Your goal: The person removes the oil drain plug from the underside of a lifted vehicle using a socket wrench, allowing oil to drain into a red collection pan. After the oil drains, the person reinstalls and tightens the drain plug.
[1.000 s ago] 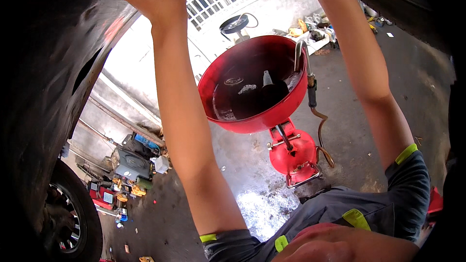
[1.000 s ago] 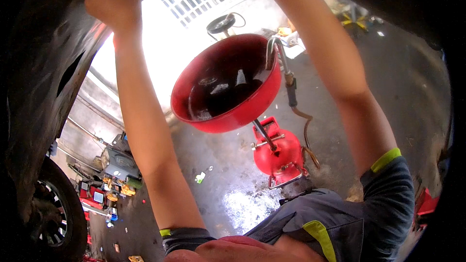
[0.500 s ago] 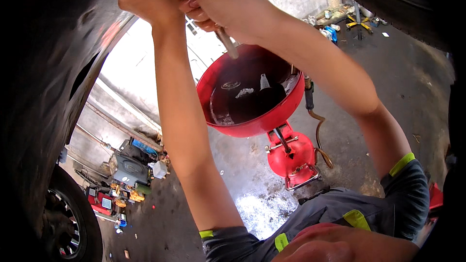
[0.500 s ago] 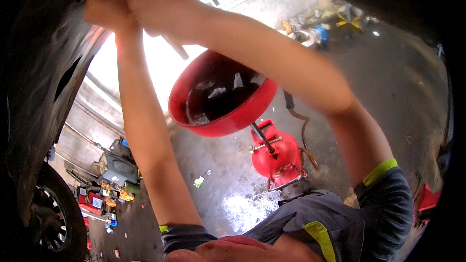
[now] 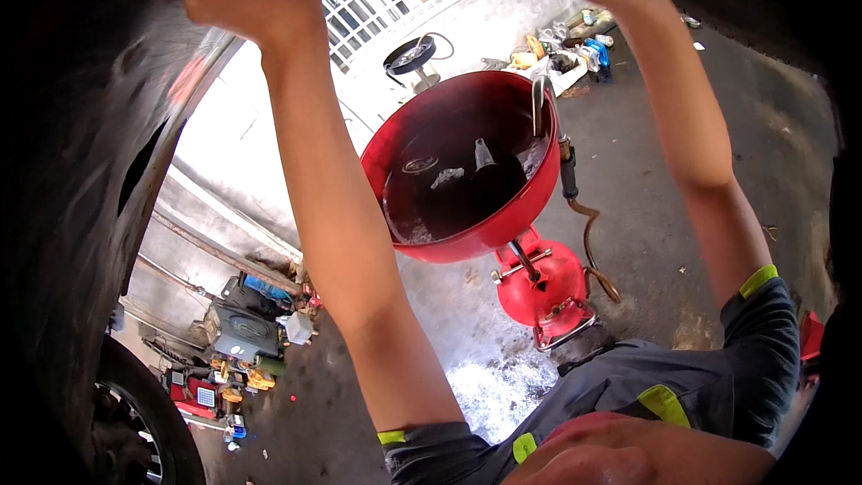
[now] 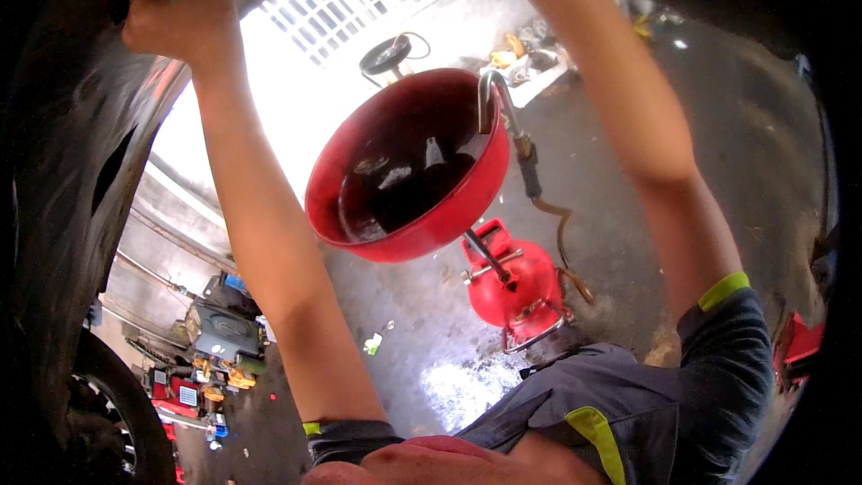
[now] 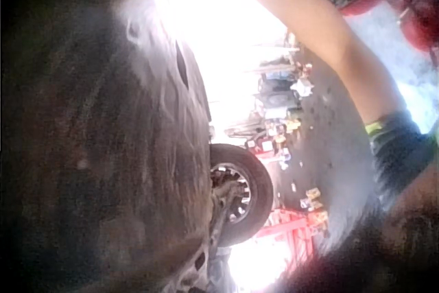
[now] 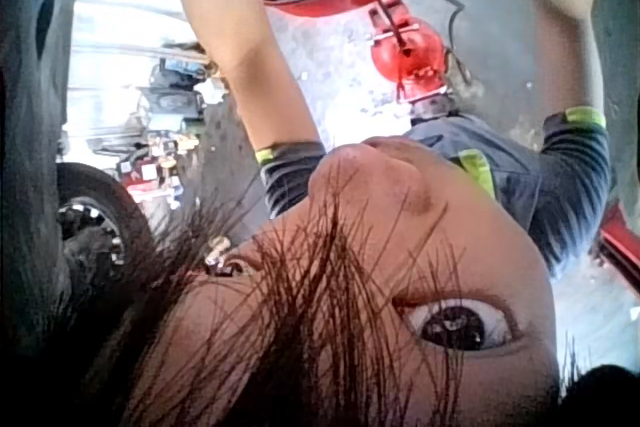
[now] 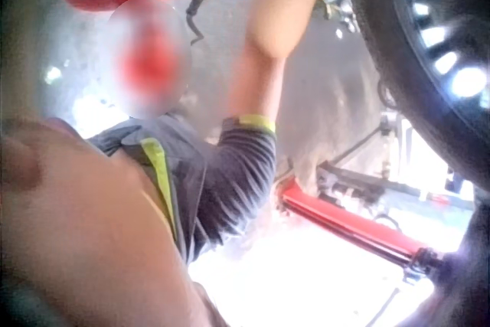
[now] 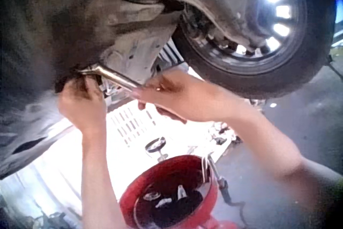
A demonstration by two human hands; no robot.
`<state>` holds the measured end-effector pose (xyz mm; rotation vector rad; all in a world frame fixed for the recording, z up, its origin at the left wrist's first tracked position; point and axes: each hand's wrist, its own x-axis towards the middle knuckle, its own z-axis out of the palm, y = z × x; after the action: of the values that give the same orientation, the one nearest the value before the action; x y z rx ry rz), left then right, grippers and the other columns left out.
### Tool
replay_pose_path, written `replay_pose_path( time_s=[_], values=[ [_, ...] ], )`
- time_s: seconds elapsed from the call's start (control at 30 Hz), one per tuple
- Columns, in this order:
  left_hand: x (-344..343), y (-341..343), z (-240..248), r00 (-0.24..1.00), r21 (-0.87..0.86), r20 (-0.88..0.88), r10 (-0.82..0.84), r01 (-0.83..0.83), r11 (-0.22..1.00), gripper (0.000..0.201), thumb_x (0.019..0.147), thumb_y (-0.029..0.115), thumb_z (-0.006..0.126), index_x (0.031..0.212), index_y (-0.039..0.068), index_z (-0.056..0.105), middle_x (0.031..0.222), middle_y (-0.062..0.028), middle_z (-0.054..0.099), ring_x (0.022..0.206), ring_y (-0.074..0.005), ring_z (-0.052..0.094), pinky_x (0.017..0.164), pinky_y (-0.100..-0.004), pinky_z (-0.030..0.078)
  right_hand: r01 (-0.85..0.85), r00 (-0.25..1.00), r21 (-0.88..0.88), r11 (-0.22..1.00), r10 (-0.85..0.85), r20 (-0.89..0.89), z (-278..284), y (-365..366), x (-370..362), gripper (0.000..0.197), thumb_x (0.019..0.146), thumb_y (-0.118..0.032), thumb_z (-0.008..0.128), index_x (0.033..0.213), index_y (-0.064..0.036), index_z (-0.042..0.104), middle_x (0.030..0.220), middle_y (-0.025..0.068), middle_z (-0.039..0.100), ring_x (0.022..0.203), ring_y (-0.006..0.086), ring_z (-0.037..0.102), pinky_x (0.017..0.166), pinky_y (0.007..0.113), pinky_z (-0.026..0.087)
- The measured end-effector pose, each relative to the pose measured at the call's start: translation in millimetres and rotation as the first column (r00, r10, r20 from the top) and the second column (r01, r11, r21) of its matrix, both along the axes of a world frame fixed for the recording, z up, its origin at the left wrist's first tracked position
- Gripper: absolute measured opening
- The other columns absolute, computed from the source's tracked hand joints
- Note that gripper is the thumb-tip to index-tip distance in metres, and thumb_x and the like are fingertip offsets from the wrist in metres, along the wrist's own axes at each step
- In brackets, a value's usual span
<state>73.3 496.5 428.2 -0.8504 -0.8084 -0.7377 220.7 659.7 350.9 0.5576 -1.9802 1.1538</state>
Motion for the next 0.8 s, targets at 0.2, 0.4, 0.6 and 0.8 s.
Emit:
replay_pose_path(
  time_s=[0.2, 0.4, 0.6, 0.8],
  values=[
    [13.1, 9.7, 2.4, 0.997, 0.027, 0.019, 0.078, -0.078, 0.997, 0.013, 0.081, 0.003, 0.071, 0.075, -0.007, 0.065, 0.069, -0.0181, 0.069, 0.057, -0.0304, 0.066, 0.055, -0.0379, 0.049, 0.073, 0.786, -0.128, 0.989, -0.136, -0.603, -53.7, 1.9, -53.1, 0.052, 0.104, -0.049, 0.050, 0.103, -0.0011, 0.070, 0.077, 0.0089, 0.067, 0.073, 0.0153, 0.063, 0.066, 0.031, 0.048],
    [-26.4, -13.7, 14.7, 0.921, 0.061, -0.150, 0.361, -0.355, 0.933, 0.023, 0.086, 0.017, 0.076, 0.091, -0.005, 0.070, 0.077, -0.0178, 0.073, 0.061, -0.0252, 0.071, 0.056, -0.0322, 0.056, -0.509, 0.773, -0.560, 0.654, 0.634, 0.039, -60.5, -87.0, -17.7, 0.046, 0.104, -0.052, 0.050, 0.085, -0.0103, 0.048, 0.062, -0.0059, 0.031, 0.048, 0.0047, 0.026, 0.045, 0.025, 0.024],
    [-34.2, -10.9, 24.8, 0.892, 0.091, -0.233, 0.387, -0.376, 0.922, 0.026, 0.085, 0.024, 0.074, 0.080, -0.001, 0.074, 0.077, -0.0178, 0.075, 0.061, -0.0274, 0.074, 0.052, -0.0373, 0.059, -0.193, 0.978, -0.323, 0.927, 0.206, 0.007, -56.2, -56.4, -21.0, 0.049, 0.103, -0.050, 0.051, 0.088, -0.0044, 0.061, 0.066, -0.0025, 0.043, 0.055, 0.0067, 0.036, 0.050, 0.025, 0.031],
    [-16.5, -1.7, 19.5, 0.930, 0.110, -0.225, 0.290, -0.272, 0.956, 0.027, 0.089, 0.015, 0.062, 0.074, -0.004, 0.072, 0.073, -0.0192, 0.074, 0.061, -0.0276, 0.074, 0.055, -0.0375, 0.059, -0.147, 0.962, -0.174, 0.974, 0.100, -0.254, -37.4, -5.8, -38.0, 0.036, 0.105, -0.034, 0.055, 0.094, -0.0016, 0.066, 0.070, -0.0017, 0.055, 0.064, 0.0048, 0.047, 0.058, 0.024, 0.039]
  ],
)
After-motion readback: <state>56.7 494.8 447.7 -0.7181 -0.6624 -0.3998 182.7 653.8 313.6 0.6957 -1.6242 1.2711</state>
